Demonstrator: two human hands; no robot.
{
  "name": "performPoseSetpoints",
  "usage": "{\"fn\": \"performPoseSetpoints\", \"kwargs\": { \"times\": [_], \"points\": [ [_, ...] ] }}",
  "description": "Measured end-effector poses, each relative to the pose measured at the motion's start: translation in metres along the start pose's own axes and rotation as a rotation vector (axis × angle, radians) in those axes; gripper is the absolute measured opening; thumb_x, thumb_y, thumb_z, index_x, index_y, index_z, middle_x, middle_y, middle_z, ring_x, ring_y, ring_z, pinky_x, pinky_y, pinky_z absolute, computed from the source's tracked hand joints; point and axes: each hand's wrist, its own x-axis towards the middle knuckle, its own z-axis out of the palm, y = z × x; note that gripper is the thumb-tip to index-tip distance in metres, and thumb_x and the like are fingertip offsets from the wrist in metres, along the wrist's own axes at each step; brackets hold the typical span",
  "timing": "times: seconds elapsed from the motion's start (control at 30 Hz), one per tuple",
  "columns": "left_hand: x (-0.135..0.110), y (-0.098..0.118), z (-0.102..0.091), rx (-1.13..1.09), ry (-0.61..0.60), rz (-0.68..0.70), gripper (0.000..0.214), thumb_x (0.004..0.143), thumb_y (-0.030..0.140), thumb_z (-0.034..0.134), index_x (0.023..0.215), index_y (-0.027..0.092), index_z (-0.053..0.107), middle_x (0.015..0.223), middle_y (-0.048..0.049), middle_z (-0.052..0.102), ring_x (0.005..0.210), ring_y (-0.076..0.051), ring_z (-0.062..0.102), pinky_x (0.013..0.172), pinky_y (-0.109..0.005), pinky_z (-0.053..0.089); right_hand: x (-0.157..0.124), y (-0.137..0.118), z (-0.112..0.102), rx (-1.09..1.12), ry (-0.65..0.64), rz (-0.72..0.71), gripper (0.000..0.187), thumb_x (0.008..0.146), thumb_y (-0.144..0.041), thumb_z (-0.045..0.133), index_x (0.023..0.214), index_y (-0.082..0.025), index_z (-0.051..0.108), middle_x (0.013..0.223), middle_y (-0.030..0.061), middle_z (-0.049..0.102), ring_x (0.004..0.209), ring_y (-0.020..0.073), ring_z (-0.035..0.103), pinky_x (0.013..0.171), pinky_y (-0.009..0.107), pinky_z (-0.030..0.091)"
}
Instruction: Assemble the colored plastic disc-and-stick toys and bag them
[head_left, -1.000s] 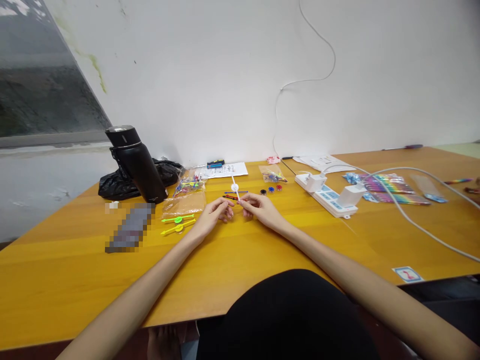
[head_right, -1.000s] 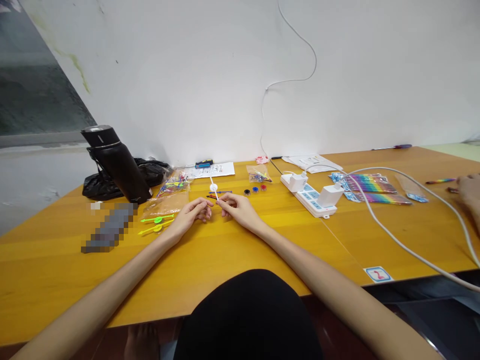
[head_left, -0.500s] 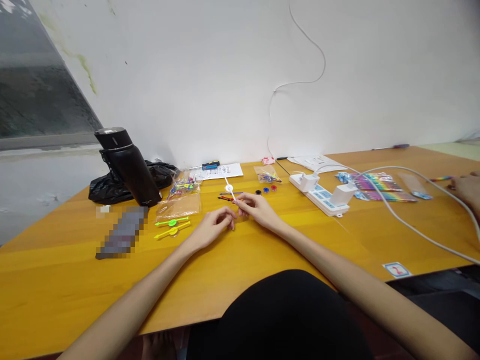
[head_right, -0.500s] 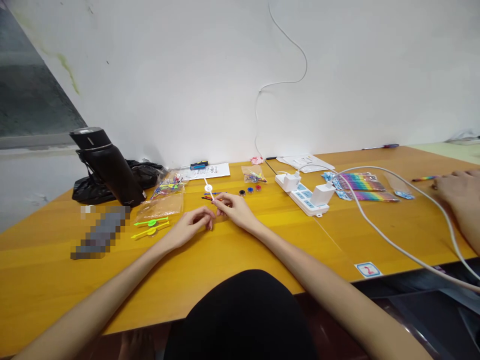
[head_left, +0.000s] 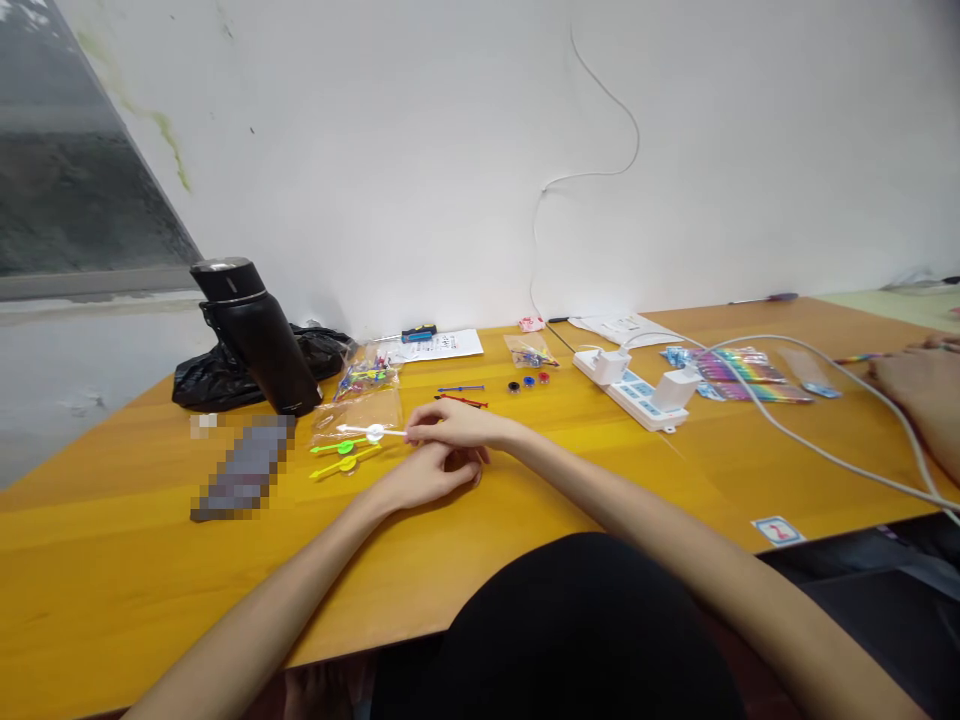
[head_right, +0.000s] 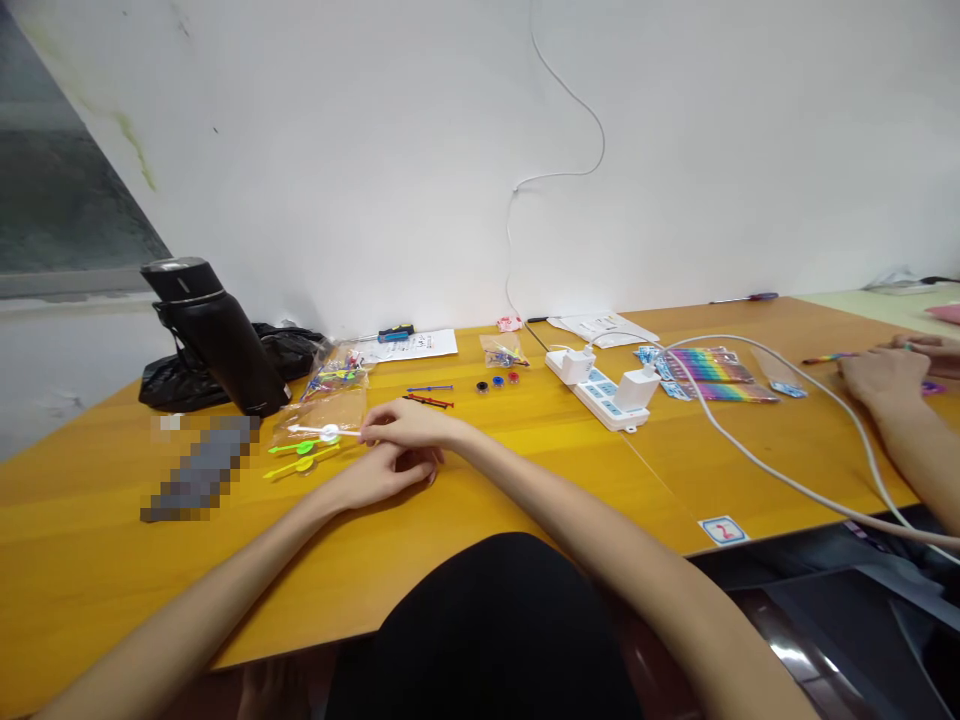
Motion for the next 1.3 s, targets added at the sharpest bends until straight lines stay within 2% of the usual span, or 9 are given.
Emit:
{"fn": "performPoseSetpoints", "kwargs": {
  "times": [0.17,0.3,0.43,0.67,0.8,0.9,1.1,1.17,1.3],
  "points": [
    [-0.004,0.0,-0.004,0.071,0.031,-0.033,0.022,0.09,0.039,0.06,0.096,0.028,0.078,0.098,-0.0025,0.078,0.091,-0.026,0.07,0.084,-0.03,0.051,0.04,-0.012,0.021,-0.049,-0.319,-0.016,0.008,0.084,-0.015,0.066,0.082,-0.015,0.074,0.085,-0.0002,0.075,0.083,0.0138,0.067,0.073,0.019,0.049],
    [-0.005,0.002,-0.006,0.122,0.041,-0.112,0.023,0.089,0.044,0.062,0.092,0.029,0.079,0.092,-0.0006,0.079,0.086,-0.026,0.07,0.081,-0.029,0.049,0.053,-0.012,0.03,-0.114,-0.382,0.037,0.012,0.082,-0.01,0.065,0.077,-0.014,0.074,0.082,-0.0006,0.075,0.074,0.0116,0.065,0.066,0.017,0.047],
    [-0.005,-0.006,-0.005,0.052,0.066,-0.085,0.022,0.087,0.046,0.065,0.091,0.031,0.08,0.089,0.0006,0.078,0.086,-0.025,0.069,0.082,-0.028,0.05,0.05,-0.013,0.03,-0.147,-0.378,-0.029,0.013,0.085,-0.011,0.063,0.081,-0.014,0.076,0.085,-0.0003,0.076,0.076,0.0119,0.065,0.068,0.017,0.047],
    [-0.004,-0.015,-0.001,0.034,0.061,-0.04,0.024,0.087,0.035,0.065,0.105,0.026,0.08,0.111,-0.0047,0.077,0.11,-0.033,0.067,0.099,-0.038,0.048,0.009,-0.011,0.027,-0.205,0.019,-0.139,0.024,0.096,-0.028,0.056,0.105,-0.016,0.075,0.096,0.0053,0.076,0.085,0.0171,0.068,0.079,0.025,0.049],
    [-0.001,-0.007,-0.001,0.032,0.102,0.051,0.023,0.084,0.026,0.066,0.103,0.02,0.078,0.114,-0.0103,0.074,0.109,-0.033,0.065,0.095,-0.039,0.05,-0.031,-0.004,0.018,-0.16,0.027,-0.226,0.026,0.099,-0.029,0.052,0.109,-0.02,0.074,0.112,0.006,0.075,0.103,0.019,0.067,0.093,0.029,0.048],
    [0.001,-0.002,-0.002,0.026,0.034,0.052,0.023,0.089,0.028,0.059,0.103,0.021,0.075,0.102,-0.0093,0.073,0.097,-0.027,0.066,0.087,-0.035,0.051,-0.052,0.008,0.001,-0.204,0.127,-0.222,0.027,0.1,-0.033,0.053,0.117,-0.022,0.071,0.119,0.0062,0.072,0.109,0.02,0.065,0.098,0.032,0.047],
    [0.003,0.005,-0.006,-0.041,-0.058,0.01,0.027,0.097,0.034,0.05,0.105,0.02,0.071,0.085,-0.0043,0.067,0.076,-0.017,0.059,0.069,-0.026,0.044,-0.067,0.055,-0.047,-0.67,0.661,0.02,0.023,0.099,-0.02,0.049,0.105,-0.019,0.071,0.111,0.011,0.069,0.113,0.0269,0.056,0.102,0.041,0.042],
    [0.004,0.006,-0.006,-0.07,-0.047,0.001,0.026,0.096,0.035,0.051,0.104,0.019,0.07,0.084,-0.0048,0.067,0.077,-0.017,0.059,0.071,-0.027,0.044,-0.071,0.069,-0.057,-0.797,0.722,0.13,0.022,0.095,-0.017,0.051,0.108,-0.017,0.07,0.116,0.0137,0.066,0.117,0.03,0.053,0.104,0.043,0.041],
    [0.004,0.009,-0.004,-0.113,-0.022,-0.02,0.026,0.096,0.035,0.052,0.104,0.018,0.07,0.085,-0.0054,0.067,0.08,-0.018,0.061,0.076,-0.029,0.046,-0.076,0.079,-0.06,-0.851,0.65,0.22,0.025,0.094,-0.012,0.051,0.11,-0.015,0.069,0.116,0.016,0.063,0.113,0.029,0.055,0.101,0.041,0.043]
  ]
}}
